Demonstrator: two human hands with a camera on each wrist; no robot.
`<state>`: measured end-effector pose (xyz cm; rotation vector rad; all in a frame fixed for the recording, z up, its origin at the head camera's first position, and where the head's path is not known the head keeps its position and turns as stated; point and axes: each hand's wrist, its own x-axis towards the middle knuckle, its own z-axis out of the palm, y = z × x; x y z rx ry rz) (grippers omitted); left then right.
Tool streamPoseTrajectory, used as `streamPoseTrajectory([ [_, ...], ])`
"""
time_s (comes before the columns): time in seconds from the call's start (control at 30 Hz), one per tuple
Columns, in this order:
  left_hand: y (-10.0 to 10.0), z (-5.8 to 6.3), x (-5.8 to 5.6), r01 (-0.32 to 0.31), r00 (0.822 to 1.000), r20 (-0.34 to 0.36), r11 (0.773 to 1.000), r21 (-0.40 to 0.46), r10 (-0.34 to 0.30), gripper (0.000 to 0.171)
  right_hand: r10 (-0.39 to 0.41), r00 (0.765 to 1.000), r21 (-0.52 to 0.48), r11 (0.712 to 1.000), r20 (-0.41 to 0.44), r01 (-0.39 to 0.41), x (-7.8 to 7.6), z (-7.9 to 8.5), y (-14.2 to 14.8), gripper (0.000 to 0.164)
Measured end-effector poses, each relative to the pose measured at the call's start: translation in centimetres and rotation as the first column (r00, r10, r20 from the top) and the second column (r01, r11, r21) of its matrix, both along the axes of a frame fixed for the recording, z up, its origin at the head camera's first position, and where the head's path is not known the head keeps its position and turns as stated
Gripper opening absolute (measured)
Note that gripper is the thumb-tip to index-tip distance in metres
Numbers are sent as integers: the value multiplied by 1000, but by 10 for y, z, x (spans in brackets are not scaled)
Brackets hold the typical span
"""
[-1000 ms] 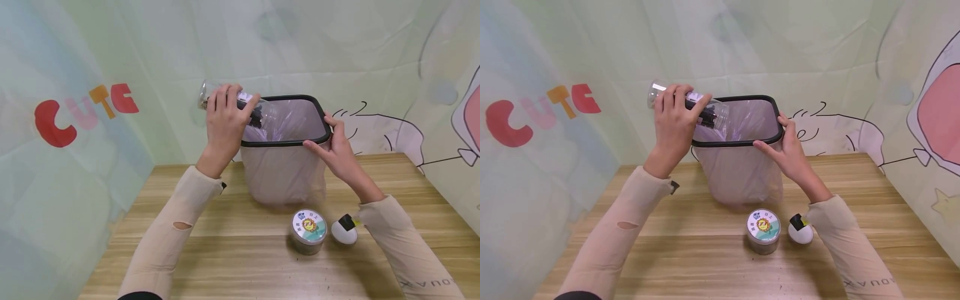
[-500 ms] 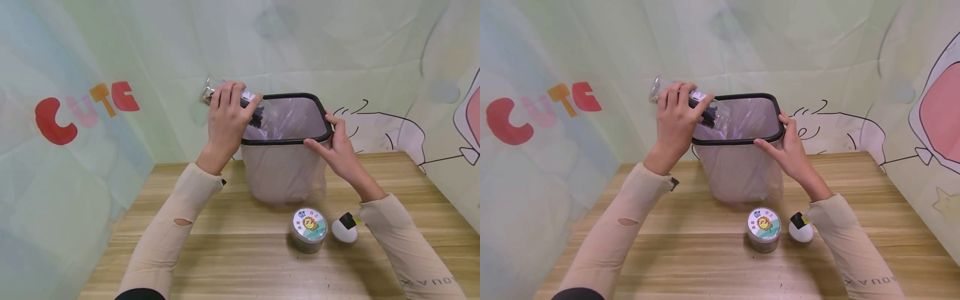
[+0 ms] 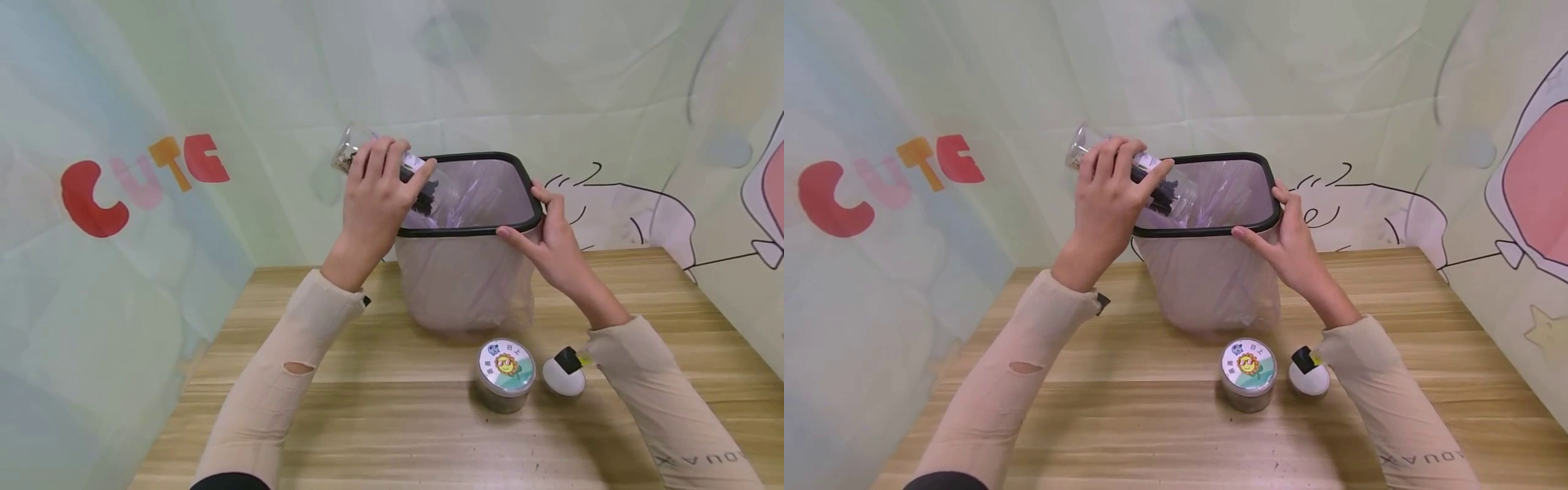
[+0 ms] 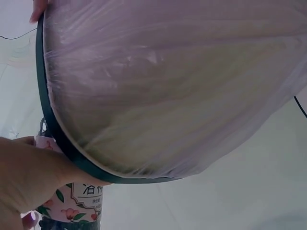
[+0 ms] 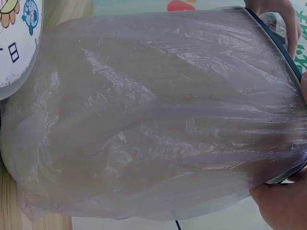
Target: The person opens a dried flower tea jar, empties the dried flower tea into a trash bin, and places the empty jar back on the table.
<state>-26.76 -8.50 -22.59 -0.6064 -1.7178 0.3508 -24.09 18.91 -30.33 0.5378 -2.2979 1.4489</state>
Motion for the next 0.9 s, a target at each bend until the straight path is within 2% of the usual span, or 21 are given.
streamPoseTrajectory([
  [0.23, 0, 0, 1, -11, 1000, -5, 1000, 14, 11, 45, 7, 1000, -1, 1000, 8, -7, -1, 0, -1, 88],
  [0.47, -2, -2, 0, -14, 999, 30, 1000, 27, 13, 44, 11, 1000, 1, 1000, 8, -11, 0, 0, -1, 86],
  [0.7, -7, -5, -8, -17, 1000, 14, 998, 59, 17, 35, 1, 1000, -4, 1000, 14, -1, 0, 1, -2, 86],
  [0.8, -9, -8, -8, -4, 1000, -2, 998, 70, 4, 32, 20, 999, -11, 1000, 29, -20, 1, 0, -3, 88],
  [0.9, -9, -8, -6, 5, 1000, -11, 998, 62, -4, 35, 32, 999, -18, 999, 32, -31, 0, -1, -3, 88],
])
